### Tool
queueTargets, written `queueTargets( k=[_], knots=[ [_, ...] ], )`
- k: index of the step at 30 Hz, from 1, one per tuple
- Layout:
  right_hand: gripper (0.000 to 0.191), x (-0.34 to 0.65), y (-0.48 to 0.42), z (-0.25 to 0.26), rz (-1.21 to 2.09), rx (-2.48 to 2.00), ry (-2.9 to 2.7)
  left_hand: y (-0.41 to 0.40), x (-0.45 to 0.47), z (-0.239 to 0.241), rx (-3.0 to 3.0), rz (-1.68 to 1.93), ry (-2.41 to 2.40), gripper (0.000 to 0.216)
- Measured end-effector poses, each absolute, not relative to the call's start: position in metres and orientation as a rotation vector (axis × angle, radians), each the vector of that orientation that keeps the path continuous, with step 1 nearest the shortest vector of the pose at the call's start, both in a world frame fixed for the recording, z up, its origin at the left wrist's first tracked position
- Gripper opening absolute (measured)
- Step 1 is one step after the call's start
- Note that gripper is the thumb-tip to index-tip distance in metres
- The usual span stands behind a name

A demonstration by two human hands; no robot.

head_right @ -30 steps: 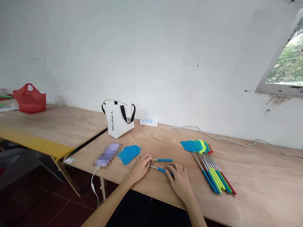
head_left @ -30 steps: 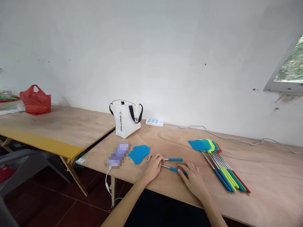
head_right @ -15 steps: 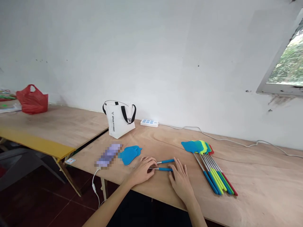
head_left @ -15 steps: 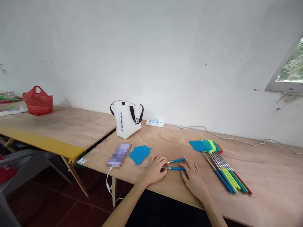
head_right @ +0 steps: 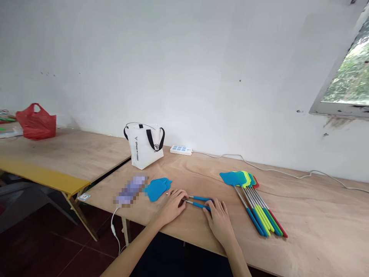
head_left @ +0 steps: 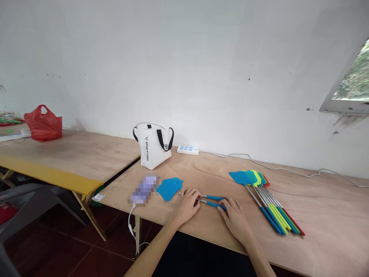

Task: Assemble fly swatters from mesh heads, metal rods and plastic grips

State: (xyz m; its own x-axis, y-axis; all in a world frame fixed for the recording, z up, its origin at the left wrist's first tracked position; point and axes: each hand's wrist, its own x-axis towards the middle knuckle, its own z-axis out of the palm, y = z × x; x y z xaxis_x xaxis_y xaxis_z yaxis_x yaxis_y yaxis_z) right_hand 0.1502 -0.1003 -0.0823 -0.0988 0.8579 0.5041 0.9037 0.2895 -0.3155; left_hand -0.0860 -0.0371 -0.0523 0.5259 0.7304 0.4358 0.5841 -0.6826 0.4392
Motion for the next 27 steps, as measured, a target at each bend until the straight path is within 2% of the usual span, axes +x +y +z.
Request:
queueTargets(
  k=[7, 13, 20, 27],
  knots=[
    [0.022, 0.152, -0.101, -0.083, -0.104, -1.553, -1.912, -0.035, -0.085, -0.055, 2.501, 0.921, 1.165, 0.021],
    [0.032, 0.154, -0.099, -0.089, -0.101, -1.564, -1.906, -0.033, -0.085, -0.054, 2.465, 0.951, 1.179, 0.025],
    [0.046, 0.156, -0.097, -0.096, -0.184, -1.652, -1.935, -0.033, -0.087, -0.053, 2.468, 0.932, 1.168, 0.039],
    [0.043, 0.157, -0.098, -0.096, -0.247, -1.737, -1.91, -0.036, -0.086, -0.049, 2.455, 0.921, 1.197, 0.031]
  ],
)
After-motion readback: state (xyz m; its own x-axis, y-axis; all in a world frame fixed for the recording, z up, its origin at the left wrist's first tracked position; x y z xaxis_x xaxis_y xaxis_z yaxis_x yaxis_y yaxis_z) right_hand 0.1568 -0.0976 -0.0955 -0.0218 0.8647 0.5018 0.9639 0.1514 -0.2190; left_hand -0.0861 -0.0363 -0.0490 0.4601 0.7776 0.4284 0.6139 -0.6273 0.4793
